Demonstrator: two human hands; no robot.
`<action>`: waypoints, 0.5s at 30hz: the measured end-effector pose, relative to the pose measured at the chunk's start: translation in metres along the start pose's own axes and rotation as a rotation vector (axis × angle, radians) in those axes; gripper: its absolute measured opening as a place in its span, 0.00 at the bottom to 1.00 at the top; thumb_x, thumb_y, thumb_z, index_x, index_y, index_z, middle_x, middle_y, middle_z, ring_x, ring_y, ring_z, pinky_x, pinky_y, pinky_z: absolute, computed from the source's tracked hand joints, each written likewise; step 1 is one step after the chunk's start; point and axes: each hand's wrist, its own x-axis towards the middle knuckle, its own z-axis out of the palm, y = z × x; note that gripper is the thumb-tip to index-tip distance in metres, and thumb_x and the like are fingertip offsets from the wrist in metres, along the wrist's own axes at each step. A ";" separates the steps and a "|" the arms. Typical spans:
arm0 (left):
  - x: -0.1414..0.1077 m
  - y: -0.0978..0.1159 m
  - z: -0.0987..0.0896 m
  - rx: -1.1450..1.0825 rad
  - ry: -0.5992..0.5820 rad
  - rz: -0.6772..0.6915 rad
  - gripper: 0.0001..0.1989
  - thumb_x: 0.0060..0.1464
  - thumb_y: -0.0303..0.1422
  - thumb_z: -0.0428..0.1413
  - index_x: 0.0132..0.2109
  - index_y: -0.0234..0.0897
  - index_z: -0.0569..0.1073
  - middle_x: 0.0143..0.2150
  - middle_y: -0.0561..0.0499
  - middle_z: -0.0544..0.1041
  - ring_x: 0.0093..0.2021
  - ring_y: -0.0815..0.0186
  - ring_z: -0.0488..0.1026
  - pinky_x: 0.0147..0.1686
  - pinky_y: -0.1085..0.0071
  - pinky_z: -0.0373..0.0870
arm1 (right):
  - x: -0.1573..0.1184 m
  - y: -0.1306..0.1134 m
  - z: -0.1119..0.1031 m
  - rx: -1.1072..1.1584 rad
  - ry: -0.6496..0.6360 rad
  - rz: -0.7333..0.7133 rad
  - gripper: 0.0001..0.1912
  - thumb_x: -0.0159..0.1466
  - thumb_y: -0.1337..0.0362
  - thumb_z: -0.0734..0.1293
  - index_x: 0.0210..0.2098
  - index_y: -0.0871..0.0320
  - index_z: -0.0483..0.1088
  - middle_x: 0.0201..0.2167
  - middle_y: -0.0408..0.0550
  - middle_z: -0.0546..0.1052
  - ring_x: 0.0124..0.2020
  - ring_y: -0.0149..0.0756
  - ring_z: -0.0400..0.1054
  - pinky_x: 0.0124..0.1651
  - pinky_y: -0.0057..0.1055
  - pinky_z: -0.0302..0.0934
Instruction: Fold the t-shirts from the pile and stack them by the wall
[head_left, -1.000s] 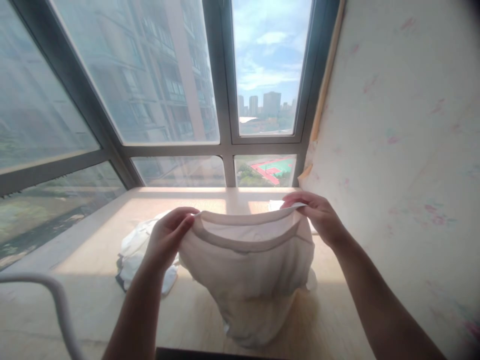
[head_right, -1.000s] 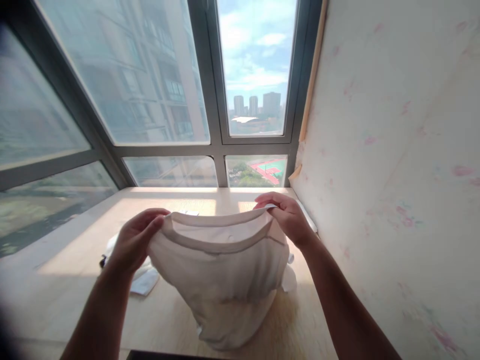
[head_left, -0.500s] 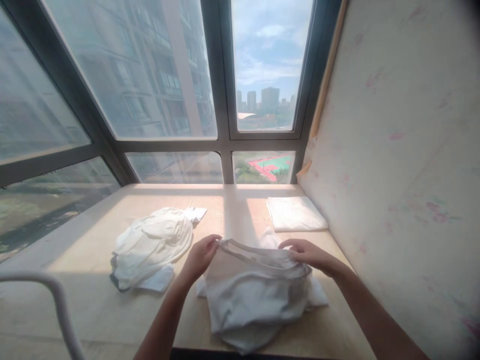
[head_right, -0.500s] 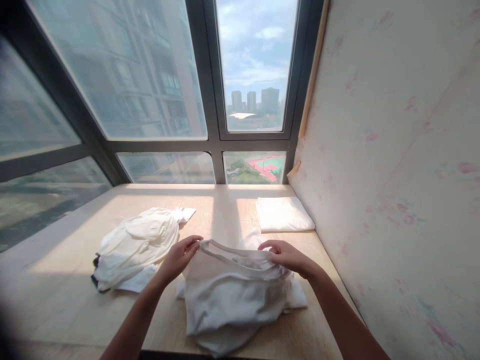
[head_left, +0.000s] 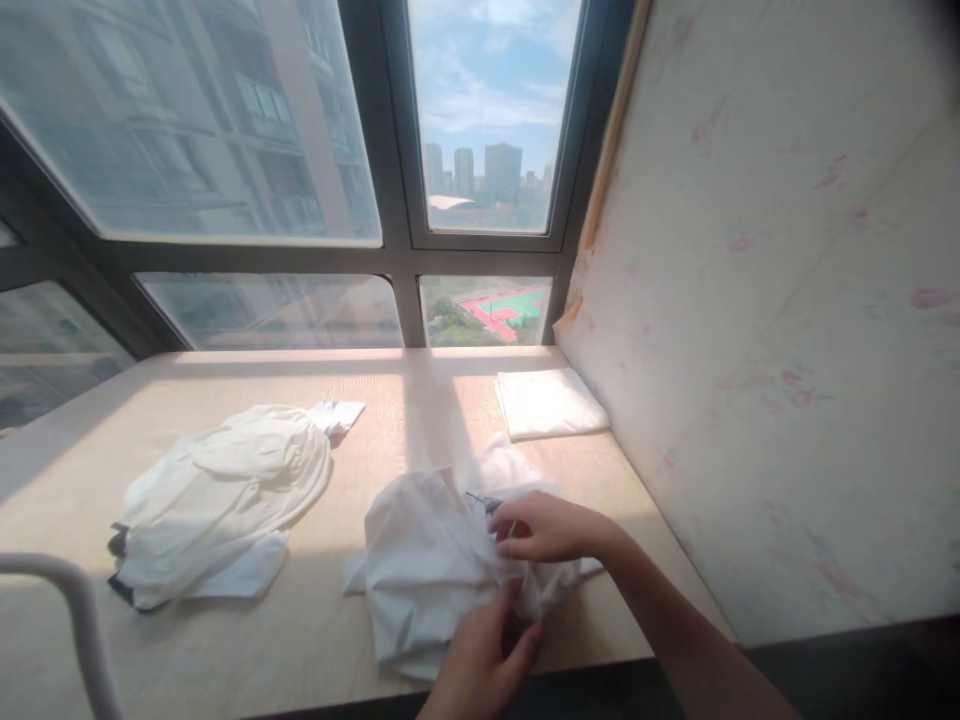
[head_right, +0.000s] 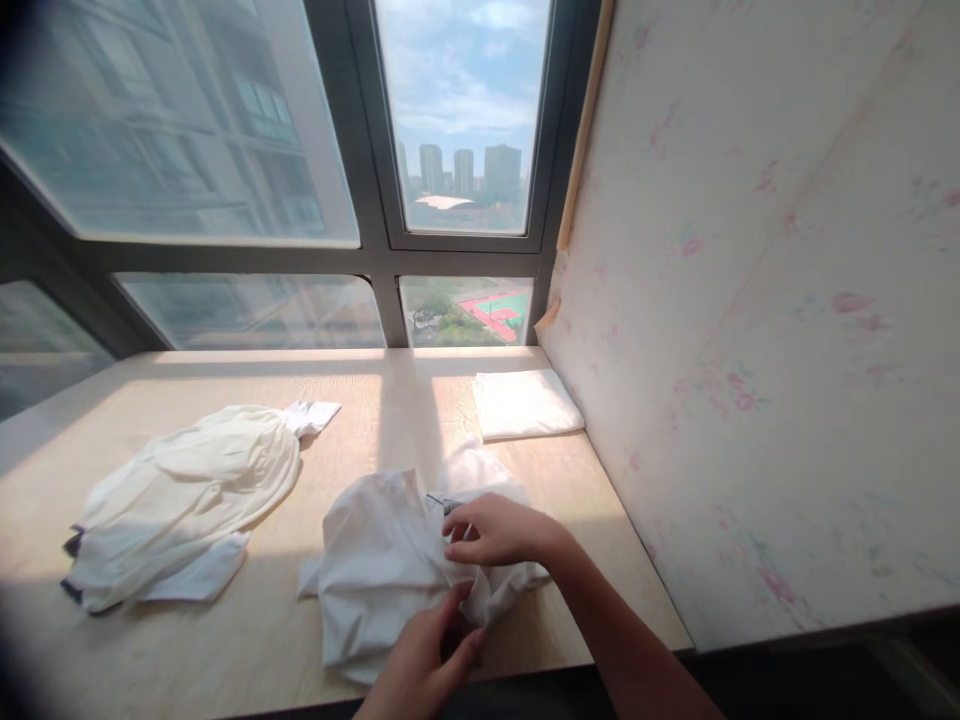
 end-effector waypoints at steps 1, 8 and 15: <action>0.001 -0.004 0.006 -0.013 -0.010 -0.023 0.27 0.59 0.47 0.53 0.61 0.38 0.69 0.35 0.45 0.80 0.36 0.56 0.76 0.36 0.66 0.70 | 0.009 -0.003 -0.007 -0.057 0.073 -0.001 0.13 0.61 0.62 0.68 0.44 0.57 0.77 0.39 0.45 0.80 0.38 0.34 0.72 0.42 0.27 0.65; -0.006 -0.008 0.014 -0.200 0.023 -0.023 0.23 0.60 0.51 0.52 0.52 0.39 0.74 0.33 0.45 0.79 0.33 0.59 0.75 0.34 0.67 0.70 | 0.082 -0.014 -0.017 -0.159 0.051 -0.124 0.29 0.53 0.71 0.72 0.55 0.53 0.74 0.59 0.48 0.73 0.59 0.42 0.66 0.60 0.37 0.61; -0.027 -0.037 0.035 -0.366 0.031 0.011 0.32 0.53 0.57 0.58 0.56 0.41 0.73 0.37 0.47 0.78 0.35 0.63 0.72 0.37 0.71 0.69 | 0.137 -0.005 0.011 -0.240 0.028 -0.249 0.29 0.56 0.83 0.59 0.47 0.54 0.79 0.64 0.50 0.69 0.66 0.41 0.60 0.67 0.40 0.55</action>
